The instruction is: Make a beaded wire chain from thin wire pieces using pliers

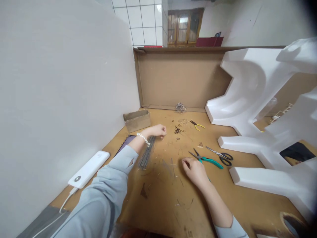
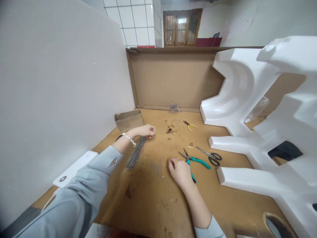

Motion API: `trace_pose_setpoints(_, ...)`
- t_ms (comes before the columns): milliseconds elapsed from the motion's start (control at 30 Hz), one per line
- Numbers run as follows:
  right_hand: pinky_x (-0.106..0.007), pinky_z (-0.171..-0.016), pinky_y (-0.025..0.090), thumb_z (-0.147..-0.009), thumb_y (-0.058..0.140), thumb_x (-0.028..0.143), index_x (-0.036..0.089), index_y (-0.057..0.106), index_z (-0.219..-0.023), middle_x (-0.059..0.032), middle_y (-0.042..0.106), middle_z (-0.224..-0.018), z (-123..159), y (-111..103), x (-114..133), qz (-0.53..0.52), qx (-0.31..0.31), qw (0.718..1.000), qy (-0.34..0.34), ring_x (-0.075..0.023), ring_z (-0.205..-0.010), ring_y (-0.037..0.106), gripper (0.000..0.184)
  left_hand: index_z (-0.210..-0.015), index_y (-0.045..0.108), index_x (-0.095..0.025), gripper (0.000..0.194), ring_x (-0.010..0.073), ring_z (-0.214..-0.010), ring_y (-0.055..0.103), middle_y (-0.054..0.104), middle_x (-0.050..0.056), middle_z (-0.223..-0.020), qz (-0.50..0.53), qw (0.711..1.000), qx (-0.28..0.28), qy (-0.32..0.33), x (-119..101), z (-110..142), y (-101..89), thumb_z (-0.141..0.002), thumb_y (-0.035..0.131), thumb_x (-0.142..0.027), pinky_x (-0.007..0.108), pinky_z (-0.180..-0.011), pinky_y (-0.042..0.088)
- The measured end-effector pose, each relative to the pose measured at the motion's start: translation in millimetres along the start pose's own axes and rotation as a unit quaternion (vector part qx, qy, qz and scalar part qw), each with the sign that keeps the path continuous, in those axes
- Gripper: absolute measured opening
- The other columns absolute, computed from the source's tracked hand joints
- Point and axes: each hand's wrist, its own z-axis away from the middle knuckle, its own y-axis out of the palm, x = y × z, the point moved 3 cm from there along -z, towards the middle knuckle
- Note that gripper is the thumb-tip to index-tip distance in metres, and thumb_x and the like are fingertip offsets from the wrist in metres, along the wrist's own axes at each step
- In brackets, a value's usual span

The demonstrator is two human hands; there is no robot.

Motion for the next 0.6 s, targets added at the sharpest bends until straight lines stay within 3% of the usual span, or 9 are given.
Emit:
trace_pose_setpoints(67,-0.028,-0.068,0.041,-0.083,0.045,0.029,0.023,0.067,-0.081,-0.0038,0.071,-0.086,-1,3,-1,-0.085,-0.009,0.996,0.011,-0.0187,-0.077,0.063,0.024,-0.086,0.055,-0.012,0.013,0.0101,-0.064,0.059,0.065,0.006,-0.077,0.069,0.997,0.002,0.039,-10,14,2.8,-0.081,0.045,-0.018,0.021,-0.058,0.045)
trace_pose_setpoints(133,-0.028,-0.062,0.043,-0.081,0.049,0.036,0.020,0.067,-0.081,-0.0044,0.070,-0.079,-3,7,-2,-0.236,0.004,0.971,0.045,-0.0166,-0.066,0.061,0.024,-0.086,0.053,-0.013,0.013,0.0094,-0.066,0.060,0.065,0.006,-0.080,0.123,0.990,0.008,0.072,-22,29,16.4,-0.082,0.045,-0.023,0.021,-0.060,0.045)
trace_pose_setpoints(167,-0.027,-0.058,0.043,-0.080,0.052,0.040,0.019,0.067,-0.081,-0.0047,0.070,-0.078,-3,9,-1,-0.324,0.017,0.944,0.068,-0.0151,-0.060,0.060,0.026,-0.084,0.052,-0.014,0.014,0.0087,-0.064,0.059,0.064,0.005,-0.078,0.160,0.983,0.015,0.090,-28,36,26.5,-0.082,0.046,-0.027,0.021,-0.060,0.045)
trace_pose_setpoints(233,-0.025,-0.051,0.042,-0.075,0.058,0.045,0.018,0.067,-0.085,-0.0053,0.070,-0.079,-3,11,2,-0.475,0.045,0.873,0.104,-0.0121,-0.054,0.057,0.030,-0.079,0.051,-0.014,0.017,0.0082,-0.058,0.055,0.061,0.003,-0.071,0.337,0.931,0.054,0.131,-39,50,50.2,-0.076,0.057,-0.030,0.022,-0.058,0.043)
trace_pose_setpoints(300,-0.023,-0.049,0.042,-0.072,0.064,0.045,0.017,0.068,-0.087,-0.0058,0.070,-0.083,-1,11,7,-0.564,0.071,0.815,0.116,-0.0100,-0.054,0.056,0.031,-0.078,0.053,-0.014,0.019,0.0068,-0.056,0.052,0.058,0.001,-0.067,0.427,0.891,0.075,0.139,-46,62,73.4,-0.072,0.063,-0.029,0.021,-0.058,0.040)
trace_pose_setpoints(433,-0.018,-0.045,0.037,-0.073,0.067,0.039,0.014,0.069,-0.081,-0.0052,0.070,-0.081,2,12,16,-0.618,0.137,0.766,0.113,-0.0057,-0.051,0.053,0.026,-0.076,0.052,-0.014,0.018,0.0068,-0.055,0.050,0.055,-0.001,-0.064,0.506,0.851,0.054,0.132,-49,76,101.9,-0.073,0.063,-0.028,0.020,-0.056,0.037)
trace_pose_setpoints(600,-0.015,-0.042,0.035,-0.071,0.071,0.030,0.014,0.068,-0.075,0.0003,0.065,-0.066,5,18,18,-0.650,0.171,0.729,0.132,-0.0024,-0.044,0.047,0.017,-0.075,0.052,-0.014,0.017,0.0051,-0.050,0.047,0.055,-0.003,-0.060,0.504,0.859,-0.002,0.091,-46,86,107.7,-0.071,0.064,-0.025,0.018,-0.048,0.031)
